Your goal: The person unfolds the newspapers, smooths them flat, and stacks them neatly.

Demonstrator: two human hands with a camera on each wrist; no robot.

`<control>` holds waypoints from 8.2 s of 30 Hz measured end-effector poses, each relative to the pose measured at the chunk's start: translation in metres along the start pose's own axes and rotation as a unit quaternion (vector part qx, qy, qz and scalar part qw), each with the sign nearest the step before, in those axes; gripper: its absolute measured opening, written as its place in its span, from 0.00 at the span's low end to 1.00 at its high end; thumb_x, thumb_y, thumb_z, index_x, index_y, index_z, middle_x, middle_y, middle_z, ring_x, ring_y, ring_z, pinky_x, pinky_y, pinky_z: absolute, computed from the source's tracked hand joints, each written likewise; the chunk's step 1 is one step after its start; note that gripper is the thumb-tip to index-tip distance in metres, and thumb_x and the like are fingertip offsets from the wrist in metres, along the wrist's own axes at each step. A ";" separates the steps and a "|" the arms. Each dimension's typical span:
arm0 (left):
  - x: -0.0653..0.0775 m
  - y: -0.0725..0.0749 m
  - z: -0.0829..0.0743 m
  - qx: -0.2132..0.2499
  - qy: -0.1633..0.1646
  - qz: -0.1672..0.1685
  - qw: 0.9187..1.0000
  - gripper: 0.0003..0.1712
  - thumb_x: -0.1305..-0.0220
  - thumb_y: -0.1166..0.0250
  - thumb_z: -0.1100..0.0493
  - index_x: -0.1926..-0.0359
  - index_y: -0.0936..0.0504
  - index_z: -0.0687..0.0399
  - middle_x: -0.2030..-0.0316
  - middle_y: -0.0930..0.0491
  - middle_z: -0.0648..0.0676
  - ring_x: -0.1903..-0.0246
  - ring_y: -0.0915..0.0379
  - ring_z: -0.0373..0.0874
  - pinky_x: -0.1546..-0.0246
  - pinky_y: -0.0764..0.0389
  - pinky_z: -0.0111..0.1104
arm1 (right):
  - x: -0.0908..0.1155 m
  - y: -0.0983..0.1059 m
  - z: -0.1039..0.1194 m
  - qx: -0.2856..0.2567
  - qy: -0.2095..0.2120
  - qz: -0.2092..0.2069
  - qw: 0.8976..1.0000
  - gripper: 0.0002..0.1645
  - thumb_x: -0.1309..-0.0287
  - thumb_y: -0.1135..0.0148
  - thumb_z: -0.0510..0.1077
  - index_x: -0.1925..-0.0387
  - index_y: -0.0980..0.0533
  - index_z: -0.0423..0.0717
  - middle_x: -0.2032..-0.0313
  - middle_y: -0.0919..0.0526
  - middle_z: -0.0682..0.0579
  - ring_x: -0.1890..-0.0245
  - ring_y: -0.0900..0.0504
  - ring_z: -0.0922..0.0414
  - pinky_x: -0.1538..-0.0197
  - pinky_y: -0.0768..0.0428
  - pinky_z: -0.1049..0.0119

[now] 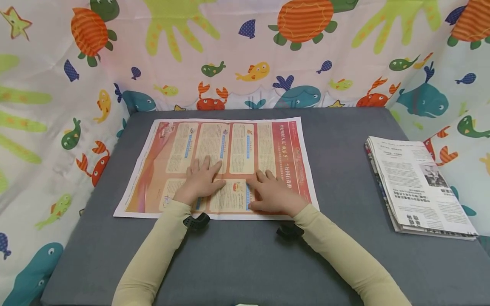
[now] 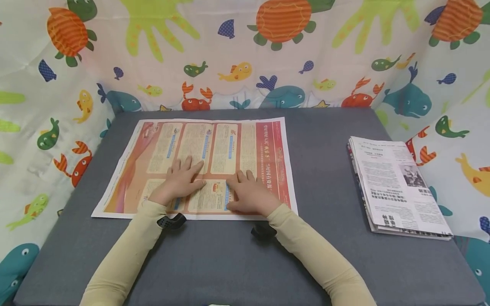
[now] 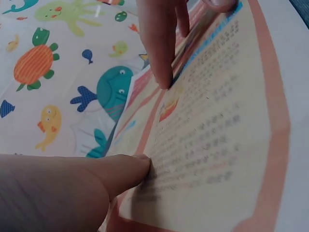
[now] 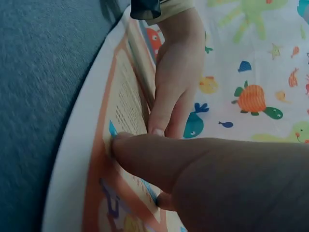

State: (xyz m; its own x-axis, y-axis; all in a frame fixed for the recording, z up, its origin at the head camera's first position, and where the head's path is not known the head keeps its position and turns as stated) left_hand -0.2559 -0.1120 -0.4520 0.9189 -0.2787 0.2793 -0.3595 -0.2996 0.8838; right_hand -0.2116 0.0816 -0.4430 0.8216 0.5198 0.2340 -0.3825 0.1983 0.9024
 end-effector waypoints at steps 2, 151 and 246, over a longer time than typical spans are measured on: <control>0.001 -0.001 0.001 0.002 0.003 -0.001 1.000 0.43 0.27 0.43 0.40 0.19 0.47 0.46 0.18 0.65 0.66 0.21 0.78 0.73 0.26 0.65 0.70 | 0.001 -0.002 0.001 0.003 -0.006 0.000 1.000 0.45 0.39 0.33 0.62 0.25 0.36 0.55 0.22 0.45 0.35 0.23 0.45 0.31 0.28 0.40 0.30; 0.038 -0.036 -0.097 -0.105 -0.107 -0.071 0.986 0.30 0.43 0.27 0.38 0.44 0.16 0.48 0.52 0.17 0.56 0.54 0.23 0.59 0.50 0.29 0.61 | -0.098 0.046 -0.064 -0.081 -0.071 -0.037 0.993 0.47 0.47 0.28 0.62 0.30 0.34 0.52 0.27 0.31 0.46 0.17 0.57 0.41 0.21 0.51 0.37; 0.051 0.011 0.105 0.118 -0.015 -0.079 0.990 0.33 0.27 0.43 0.58 0.24 0.36 0.60 0.21 0.50 0.69 0.21 0.69 0.73 0.25 0.65 0.68 | -0.062 -0.040 0.131 0.079 0.070 0.093 0.990 0.66 0.54 0.28 0.76 0.20 0.46 0.61 0.18 0.55 0.43 0.18 0.58 0.37 0.27 0.47 0.27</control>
State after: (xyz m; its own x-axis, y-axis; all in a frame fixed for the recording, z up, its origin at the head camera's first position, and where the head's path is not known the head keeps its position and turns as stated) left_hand -0.2301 -0.2258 -0.4671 0.9626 -0.2376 0.1304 -0.2433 -0.5450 0.8023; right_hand -0.1921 -0.0678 -0.4459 0.6731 0.6468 0.3586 -0.4415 -0.0376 0.8965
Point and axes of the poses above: each hand's wrist, its own x-axis away from the middle knuckle, its own y-axis out of the back of the hand, z = x × y, the point moved 7 cm from there along -x, towards the middle knuckle
